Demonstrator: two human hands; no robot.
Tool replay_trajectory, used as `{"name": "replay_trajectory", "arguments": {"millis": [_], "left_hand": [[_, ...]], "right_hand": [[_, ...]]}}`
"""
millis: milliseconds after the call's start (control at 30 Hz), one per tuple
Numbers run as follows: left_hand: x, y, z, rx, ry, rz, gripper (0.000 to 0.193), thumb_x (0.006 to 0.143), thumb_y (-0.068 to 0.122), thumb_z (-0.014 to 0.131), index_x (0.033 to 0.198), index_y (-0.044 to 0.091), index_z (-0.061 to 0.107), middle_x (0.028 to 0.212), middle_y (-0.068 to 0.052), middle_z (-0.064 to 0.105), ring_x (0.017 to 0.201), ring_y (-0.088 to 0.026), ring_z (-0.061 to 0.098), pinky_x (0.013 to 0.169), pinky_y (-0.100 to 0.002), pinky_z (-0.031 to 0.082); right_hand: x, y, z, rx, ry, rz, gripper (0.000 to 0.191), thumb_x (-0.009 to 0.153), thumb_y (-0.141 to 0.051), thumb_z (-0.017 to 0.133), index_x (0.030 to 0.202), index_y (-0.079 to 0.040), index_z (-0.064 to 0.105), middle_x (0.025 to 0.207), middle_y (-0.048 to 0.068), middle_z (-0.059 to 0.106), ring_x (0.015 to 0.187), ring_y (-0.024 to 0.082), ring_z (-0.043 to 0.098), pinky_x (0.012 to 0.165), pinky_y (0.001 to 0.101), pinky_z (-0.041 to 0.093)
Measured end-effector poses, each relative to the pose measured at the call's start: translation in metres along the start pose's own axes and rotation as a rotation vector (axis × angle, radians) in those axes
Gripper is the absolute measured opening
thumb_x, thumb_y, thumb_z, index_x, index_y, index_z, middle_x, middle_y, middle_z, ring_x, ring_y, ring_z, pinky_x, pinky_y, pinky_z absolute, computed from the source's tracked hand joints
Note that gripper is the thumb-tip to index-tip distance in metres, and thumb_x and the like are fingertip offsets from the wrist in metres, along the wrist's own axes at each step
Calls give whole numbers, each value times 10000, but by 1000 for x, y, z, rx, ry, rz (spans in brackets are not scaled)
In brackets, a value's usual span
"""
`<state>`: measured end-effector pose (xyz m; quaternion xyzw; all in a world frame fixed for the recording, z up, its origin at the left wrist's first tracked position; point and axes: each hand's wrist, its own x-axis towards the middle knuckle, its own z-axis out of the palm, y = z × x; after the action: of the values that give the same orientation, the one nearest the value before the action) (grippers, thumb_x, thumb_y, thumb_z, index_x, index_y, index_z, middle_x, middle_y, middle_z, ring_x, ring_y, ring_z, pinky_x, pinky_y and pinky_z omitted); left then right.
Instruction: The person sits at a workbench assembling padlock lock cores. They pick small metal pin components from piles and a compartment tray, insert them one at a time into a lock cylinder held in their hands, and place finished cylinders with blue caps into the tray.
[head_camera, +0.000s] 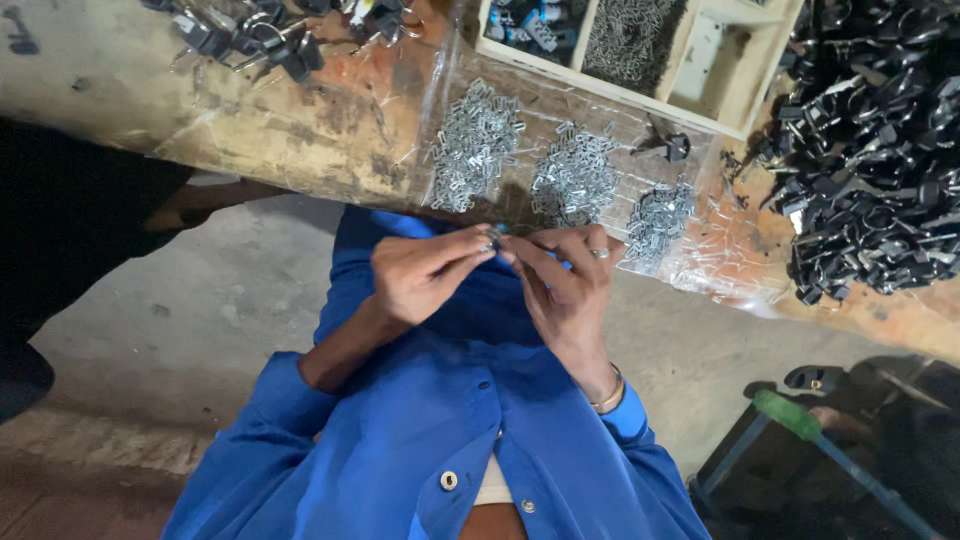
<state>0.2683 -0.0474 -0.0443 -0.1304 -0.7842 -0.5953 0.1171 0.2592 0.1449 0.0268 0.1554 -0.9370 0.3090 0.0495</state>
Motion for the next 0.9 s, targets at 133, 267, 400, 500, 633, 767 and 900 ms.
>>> {"name": "replay_trajectory", "arguments": {"millis": [133, 267, 400, 500, 633, 767, 900], "left_hand": [[-3, 3, -24, -115, 111, -205, 212, 875, -56, 836, 1062, -23, 743, 1120, -131, 777, 647, -97, 712, 560, -227, 544], [-3, 1, -31, -141, 138, -241, 209, 879, -63, 833, 1063, -25, 741, 1112, -125, 779, 655, -85, 710, 543, -215, 532], [-4, 4, -21, -171, 97, -224, 245, 875, -46, 840, 1096, -10, 741, 1127, -127, 781, 657, -78, 712, 553, -214, 538], [-2, 6, -13, -128, 65, -166, 272, 870, -21, 856, 1116, 7, 744, 1124, -120, 780, 692, -87, 729, 592, -225, 565], [0, 8, -7, -66, 34, -92, 289, 868, 7, 867, 1127, 23, 741, 1124, -114, 774, 780, -133, 769, 644, -248, 599], [1, 8, -5, -53, 17, -66, 293, 875, -5, 852, 1140, 28, 733, 1141, -122, 770, 802, -155, 786, 659, -265, 610], [0, 6, -6, 15, -12, -18, 335, 857, -20, 834, 1173, 26, 734, 1155, -125, 762, 814, -180, 786, 675, -277, 612]], "right_hand": [[12, -9, 11, -149, 68, -96, 374, 830, -221, 890, 1185, -237, 775, 1262, 49, 608, 1148, 290, 521, 975, 457, 299], [14, -11, 17, -156, 110, -134, 282, 819, -190, 883, 1078, -239, 784, 1217, 0, 645, 1161, 263, 541, 1038, 466, 305], [6, -5, 12, 141, 93, -67, 189, 822, -97, 868, 966, -148, 755, 1036, -10, 738, 1045, 228, 611, 1006, 391, 335], [0, -2, 11, 326, 120, 39, 195, 805, -27, 822, 982, -66, 750, 990, 64, 761, 969, 225, 636, 987, 350, 395], [-6, -1, 18, 456, 139, 142, 156, 869, 6, 816, 1010, -40, 766, 1046, 65, 780, 987, 193, 661, 929, 306, 483], [-9, -3, 27, 524, 187, 197, 153, 868, 0, 830, 1002, -36, 765, 1019, 37, 781, 975, 161, 661, 929, 294, 485], [-9, -6, 31, 377, 259, 174, 194, 782, -5, 863, 934, -39, 747, 888, 29, 734, 893, 163, 633, 1086, 361, 312]]}}
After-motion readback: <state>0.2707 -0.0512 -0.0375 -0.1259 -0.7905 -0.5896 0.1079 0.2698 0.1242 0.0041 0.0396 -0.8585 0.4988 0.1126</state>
